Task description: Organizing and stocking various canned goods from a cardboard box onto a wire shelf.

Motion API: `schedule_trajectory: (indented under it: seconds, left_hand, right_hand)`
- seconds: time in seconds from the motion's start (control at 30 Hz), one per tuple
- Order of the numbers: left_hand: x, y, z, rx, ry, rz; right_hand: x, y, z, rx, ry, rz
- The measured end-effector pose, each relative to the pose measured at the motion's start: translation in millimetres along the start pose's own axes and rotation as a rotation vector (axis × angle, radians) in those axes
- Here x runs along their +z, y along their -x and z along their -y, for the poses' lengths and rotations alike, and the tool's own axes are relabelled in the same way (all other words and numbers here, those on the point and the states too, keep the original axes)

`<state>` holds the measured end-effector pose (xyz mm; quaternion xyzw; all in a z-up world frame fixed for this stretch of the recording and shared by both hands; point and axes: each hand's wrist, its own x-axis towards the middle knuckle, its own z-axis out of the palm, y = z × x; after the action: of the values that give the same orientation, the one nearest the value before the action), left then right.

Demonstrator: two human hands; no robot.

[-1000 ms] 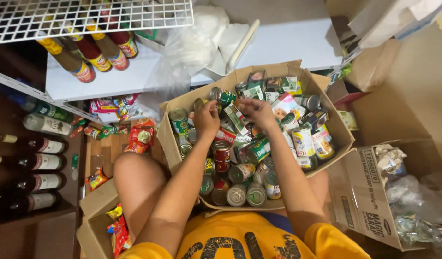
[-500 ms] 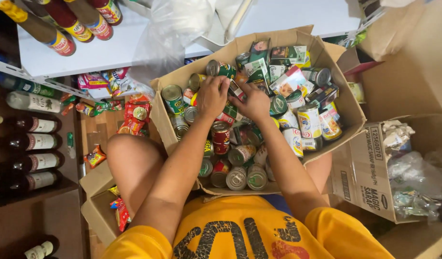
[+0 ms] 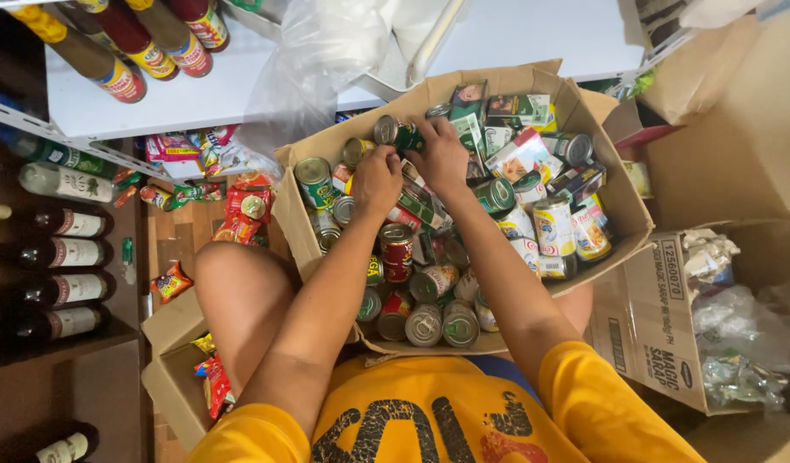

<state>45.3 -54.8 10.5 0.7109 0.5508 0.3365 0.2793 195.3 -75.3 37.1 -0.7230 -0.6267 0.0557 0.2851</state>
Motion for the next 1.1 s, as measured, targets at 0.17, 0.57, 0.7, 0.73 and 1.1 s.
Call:
schedule_trajectory:
  seconds: [0.17,0.57,0.7,0.73,1.1]
  left_hand:
    - [3.6,-5.3,7.7,0.000,-0.017,-0.018]
    - [3.5,-8.9,8.0,0.098,0.350,-0.122]
    - [7.5,-5.9,6.2,0.174,0.387,-0.072]
    - [3.2,-4.2,1.8,0.180,0.389,-0.069]
    - [-42.2,70.1,-51.6,0.150,0.222,0.037]
  right_hand:
    - [-3.9,-23.7,18.0,-0.230,0.132,-0.002]
    - [17.9,33.4,-25.2,0.357,-0.938,-0.090]
    - [-30.6,49.2,-4.5,0.493,-1.799,0.147]
    - [-28.0,52.5,-10.5,0.489,-1.800,0.140]
    - [-34.0,71.7,-17.3,0.418,-1.761,0.377]
